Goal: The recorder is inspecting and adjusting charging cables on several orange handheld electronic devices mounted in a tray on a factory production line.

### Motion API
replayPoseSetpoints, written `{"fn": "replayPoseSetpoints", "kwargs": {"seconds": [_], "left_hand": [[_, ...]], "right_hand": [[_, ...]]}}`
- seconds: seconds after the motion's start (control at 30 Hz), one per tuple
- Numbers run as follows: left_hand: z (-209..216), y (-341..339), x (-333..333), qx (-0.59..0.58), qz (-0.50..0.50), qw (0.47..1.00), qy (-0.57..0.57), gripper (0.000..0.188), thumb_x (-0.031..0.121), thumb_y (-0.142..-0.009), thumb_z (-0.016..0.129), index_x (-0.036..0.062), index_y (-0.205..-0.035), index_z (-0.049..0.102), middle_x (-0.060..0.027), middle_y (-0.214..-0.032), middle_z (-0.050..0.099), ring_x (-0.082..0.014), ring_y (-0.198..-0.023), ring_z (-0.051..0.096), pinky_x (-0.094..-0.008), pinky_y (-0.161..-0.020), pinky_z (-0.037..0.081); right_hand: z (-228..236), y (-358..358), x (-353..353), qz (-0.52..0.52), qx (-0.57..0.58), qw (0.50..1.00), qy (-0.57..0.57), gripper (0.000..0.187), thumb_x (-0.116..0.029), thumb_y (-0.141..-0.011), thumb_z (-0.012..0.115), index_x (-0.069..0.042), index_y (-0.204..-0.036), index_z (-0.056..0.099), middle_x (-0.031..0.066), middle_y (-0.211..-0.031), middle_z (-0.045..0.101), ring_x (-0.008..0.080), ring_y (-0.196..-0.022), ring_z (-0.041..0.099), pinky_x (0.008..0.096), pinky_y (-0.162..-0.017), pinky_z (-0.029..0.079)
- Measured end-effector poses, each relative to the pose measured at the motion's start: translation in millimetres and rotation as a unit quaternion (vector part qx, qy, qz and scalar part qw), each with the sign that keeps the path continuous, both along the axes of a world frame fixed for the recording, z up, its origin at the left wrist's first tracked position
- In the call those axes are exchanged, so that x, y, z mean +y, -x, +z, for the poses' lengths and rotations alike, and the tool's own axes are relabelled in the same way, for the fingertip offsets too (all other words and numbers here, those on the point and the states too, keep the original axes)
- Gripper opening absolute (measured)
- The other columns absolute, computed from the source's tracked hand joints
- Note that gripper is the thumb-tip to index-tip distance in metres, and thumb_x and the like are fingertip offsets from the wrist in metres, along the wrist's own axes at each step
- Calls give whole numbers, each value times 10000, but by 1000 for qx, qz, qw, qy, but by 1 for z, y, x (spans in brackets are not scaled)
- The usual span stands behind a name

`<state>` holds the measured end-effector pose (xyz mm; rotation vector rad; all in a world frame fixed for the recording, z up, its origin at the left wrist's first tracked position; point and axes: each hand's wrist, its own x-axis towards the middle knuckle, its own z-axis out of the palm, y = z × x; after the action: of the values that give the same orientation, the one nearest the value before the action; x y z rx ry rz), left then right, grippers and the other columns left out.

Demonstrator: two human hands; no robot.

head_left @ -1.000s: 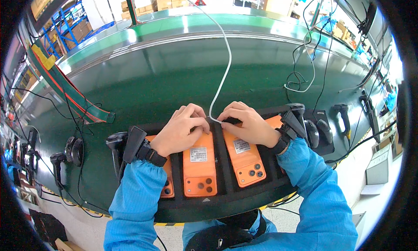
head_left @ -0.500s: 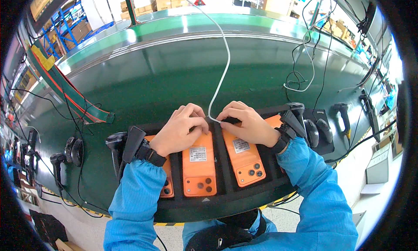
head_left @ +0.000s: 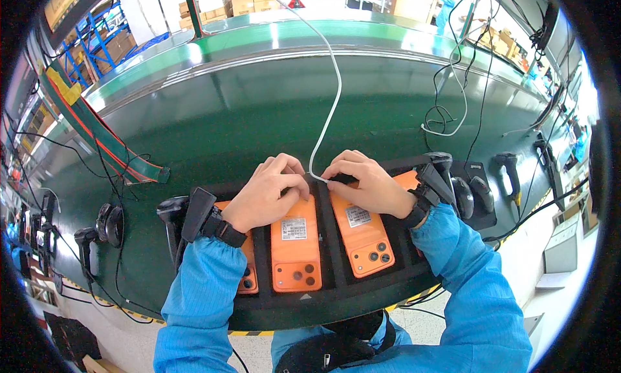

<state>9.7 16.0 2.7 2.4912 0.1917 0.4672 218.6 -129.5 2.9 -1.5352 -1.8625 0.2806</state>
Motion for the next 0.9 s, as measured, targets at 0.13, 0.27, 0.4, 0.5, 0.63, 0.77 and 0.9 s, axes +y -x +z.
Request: {"fn": "replayPoseSetpoints", "kwargs": {"seconds": [0.13,0.27,0.4,0.5,0.63,0.77,0.9], "left_hand": [[-1,-1,1,0,-4,1000,-1,85,65,-849,612,78,-855,696,-91,-1100,531,-281,-1128,524,-406,-1031,401],[-1,-1,1,-1,-5,1000,-1,83,65,-850,619,77,-861,700,-91,-1103,531,-279,-1129,525,-405,-1032,402],[-1,0,1,-3,-3,1000,-4,79,64,-849,624,76,-863,701,-89,-1100,531,-279,-1124,528,-406,-1030,403],[-2,-1,2,-6,-4,1000,-4,76,65,-849,625,75,-861,699,-89,-1097,530,-279,-1121,527,-407,-1024,404],[-2,-1,2,-10,-6,1000,-8,72,63,-845,624,75,-855,695,-90,-1095,528,-280,-1117,526,-407,-1016,405],[-2,-1,1,-8,-3,1000,-4,76,59,-843,620,77,-853,694,-91,-1096,528,-281,-1116,526,-409,-1017,406],[-2,0,1,-10,-3,1000,-8,78,59,-842,617,78,-851,692,-91,-1097,530,-281,-1113,526,-410,-1015,409]], "right_hand": [[0,-1,0,2,1,1000,-3,151,-100,-887,694,-56,-1031,702,90,-1038,643,273,-1029,597,365,-881,516],[-1,1,0,3,20,1000,-12,130,-108,-866,687,-54,-984,697,92,-985,645,293,-999,593,387,-905,486],[0,2,0,-1,26,1000,-8,131,-109,-865,687,-52,-982,695,95,-985,644,296,-1009,594,393,-916,486],[0,2,0,-4,22,1000,-7,130,-110,-865,686,-53,-982,696,97,-987,644,298,-1018,593,396,-920,486],[-1,-1,0,-1,-3,1000,-8,149,-110,-888,693,-56,-1027,706,95,-1031,643,277,-1015,604,367,-858,525],[-2,1,0,-5,15,1000,-7,137,-118,-864,685,-55,-986,696,102,-1001,643,303,-1025,593,398,-924,484],[-1,1,1,-2,22,1000,-6,141,-117,-862,684,-54,-987,696,103,-990,645,304,-1019,596,399,-925,482]]}}
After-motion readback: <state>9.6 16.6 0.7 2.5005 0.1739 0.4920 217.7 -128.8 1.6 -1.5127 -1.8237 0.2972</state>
